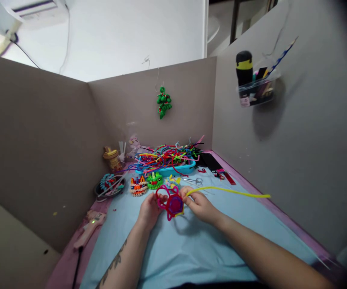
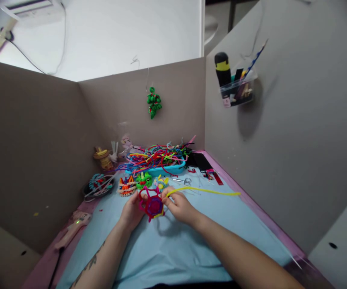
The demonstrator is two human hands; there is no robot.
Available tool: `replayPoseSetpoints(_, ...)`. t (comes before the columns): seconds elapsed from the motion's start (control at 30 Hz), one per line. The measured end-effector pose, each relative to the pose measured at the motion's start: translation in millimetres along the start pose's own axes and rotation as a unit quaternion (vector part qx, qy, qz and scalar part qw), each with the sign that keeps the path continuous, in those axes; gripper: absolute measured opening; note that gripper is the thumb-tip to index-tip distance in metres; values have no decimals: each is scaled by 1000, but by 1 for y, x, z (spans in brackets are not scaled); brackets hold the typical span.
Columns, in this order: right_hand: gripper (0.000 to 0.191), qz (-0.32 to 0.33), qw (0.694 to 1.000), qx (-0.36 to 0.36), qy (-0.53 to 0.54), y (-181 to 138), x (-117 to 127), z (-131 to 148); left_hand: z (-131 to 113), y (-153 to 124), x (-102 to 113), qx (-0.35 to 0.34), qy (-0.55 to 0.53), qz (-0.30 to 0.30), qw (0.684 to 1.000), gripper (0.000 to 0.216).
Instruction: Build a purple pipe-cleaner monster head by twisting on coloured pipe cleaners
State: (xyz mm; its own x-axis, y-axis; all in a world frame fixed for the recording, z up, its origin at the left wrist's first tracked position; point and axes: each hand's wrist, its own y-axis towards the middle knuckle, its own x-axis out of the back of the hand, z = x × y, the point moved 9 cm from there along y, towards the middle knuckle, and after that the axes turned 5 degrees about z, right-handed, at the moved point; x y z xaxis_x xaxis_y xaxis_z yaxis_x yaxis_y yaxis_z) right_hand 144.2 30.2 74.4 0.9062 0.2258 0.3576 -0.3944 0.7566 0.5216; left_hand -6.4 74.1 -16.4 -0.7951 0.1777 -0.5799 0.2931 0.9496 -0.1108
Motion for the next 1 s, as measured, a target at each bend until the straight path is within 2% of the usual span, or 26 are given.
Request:
replayPoseSetpoints(0.13, 27, 19, 1000, 7, 15, 0, -4, 1, 2, 1, -8, -8, 45, 48, 998, 40)
replayPoseSetpoints(0.37, 32, 15, 993, -25, 117, 0, -5, -10, -8, 4, 11, -37, 130, -37, 990, 45)
replayPoseSetpoints(0.63, 33, 8, 973, -62, 220, 1, -13, -18, -10, 3, 13, -50, 138, -58, 988, 44)
replayPoseSetpoints(0.83, 46, -35, 948, -117, 293, -2, -19, -17, -14, 0, 11, -64, 144, -71, 985, 47)
replayPoseSetpoints(1.0, 48, -25, 937, -131, 323, -2, -25, -18, -15, 0, 10, -78, 143, -70, 984, 48)
